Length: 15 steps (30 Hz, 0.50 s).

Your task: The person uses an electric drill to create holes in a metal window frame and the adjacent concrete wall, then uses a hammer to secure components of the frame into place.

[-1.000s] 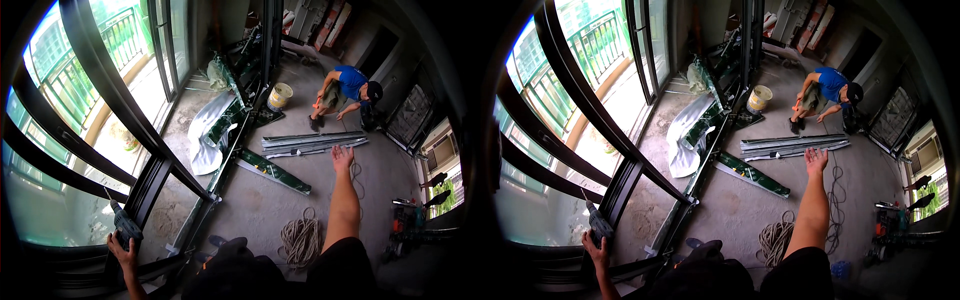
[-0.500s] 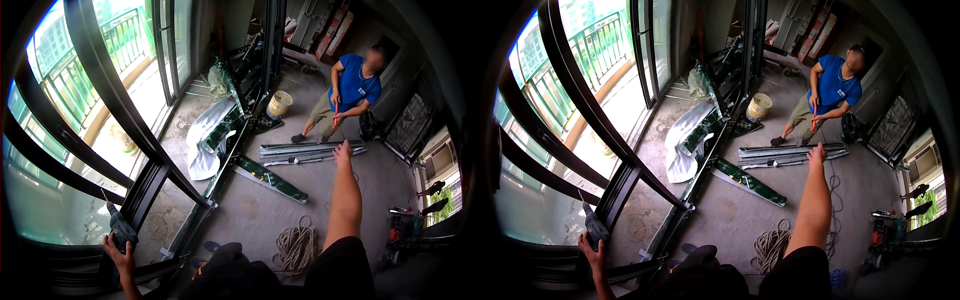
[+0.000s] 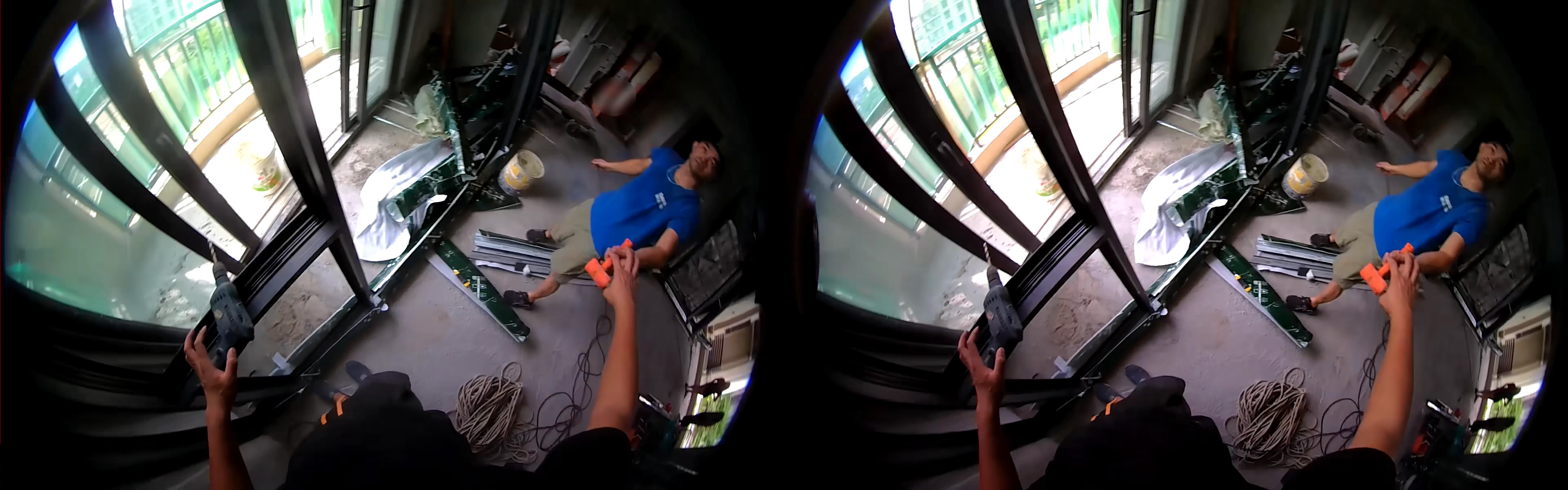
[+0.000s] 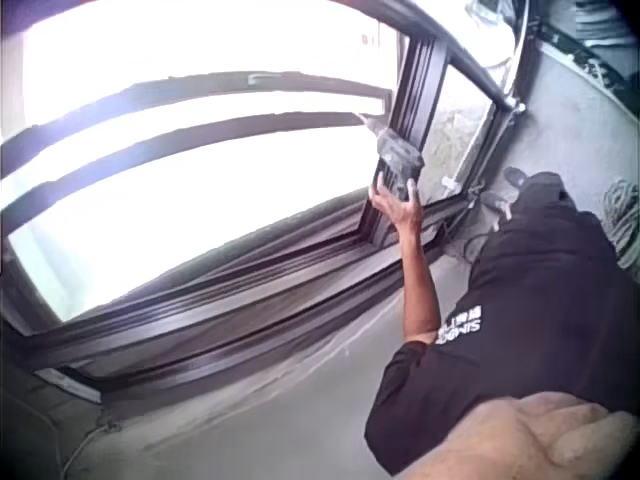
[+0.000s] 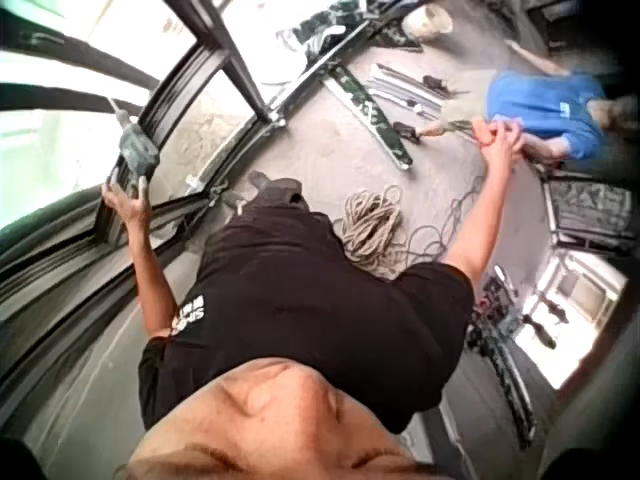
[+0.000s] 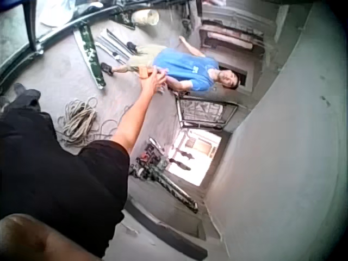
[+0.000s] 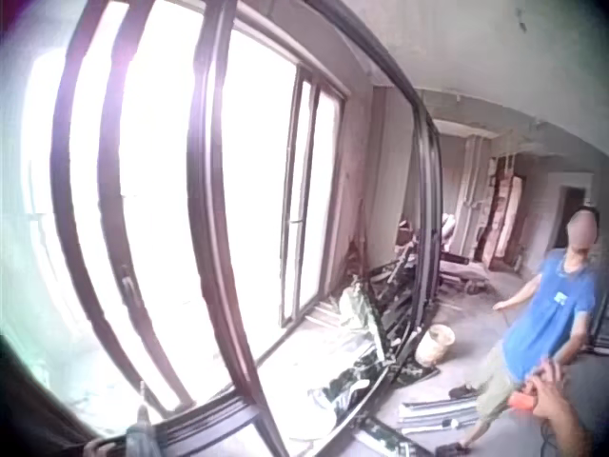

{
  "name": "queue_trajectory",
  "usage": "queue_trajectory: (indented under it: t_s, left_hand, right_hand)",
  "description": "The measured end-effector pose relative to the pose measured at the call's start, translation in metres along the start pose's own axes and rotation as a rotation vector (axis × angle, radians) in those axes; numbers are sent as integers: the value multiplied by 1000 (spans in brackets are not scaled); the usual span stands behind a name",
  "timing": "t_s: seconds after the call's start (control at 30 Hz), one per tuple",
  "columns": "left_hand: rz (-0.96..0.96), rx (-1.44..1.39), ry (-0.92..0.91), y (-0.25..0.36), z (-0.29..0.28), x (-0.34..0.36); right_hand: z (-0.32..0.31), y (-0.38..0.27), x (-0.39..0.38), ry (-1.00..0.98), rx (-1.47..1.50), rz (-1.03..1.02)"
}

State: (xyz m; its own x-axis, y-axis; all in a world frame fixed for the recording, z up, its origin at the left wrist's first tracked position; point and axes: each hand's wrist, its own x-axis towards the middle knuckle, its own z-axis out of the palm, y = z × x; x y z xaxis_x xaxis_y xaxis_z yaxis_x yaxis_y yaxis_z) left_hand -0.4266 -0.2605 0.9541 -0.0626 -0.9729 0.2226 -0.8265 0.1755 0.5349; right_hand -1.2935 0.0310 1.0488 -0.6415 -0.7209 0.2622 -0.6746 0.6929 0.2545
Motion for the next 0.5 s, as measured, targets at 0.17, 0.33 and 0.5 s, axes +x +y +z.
queue_trajectory:
  t_s: [0.17, 0.33, 0.5]
  left_hand:
    - [-15, -11, 46, -19, -21, -14]
    - [18, -81, 281, -48, -74, -36]
    - [152, -313, 353, -36, -157, -23]
  right_hand:
    - [28, 24, -58, 233, -100, -414]
    - [-51, -107, -59, 444, 47, -538]
    - [-129, -218, -66, 368, 394, -560]
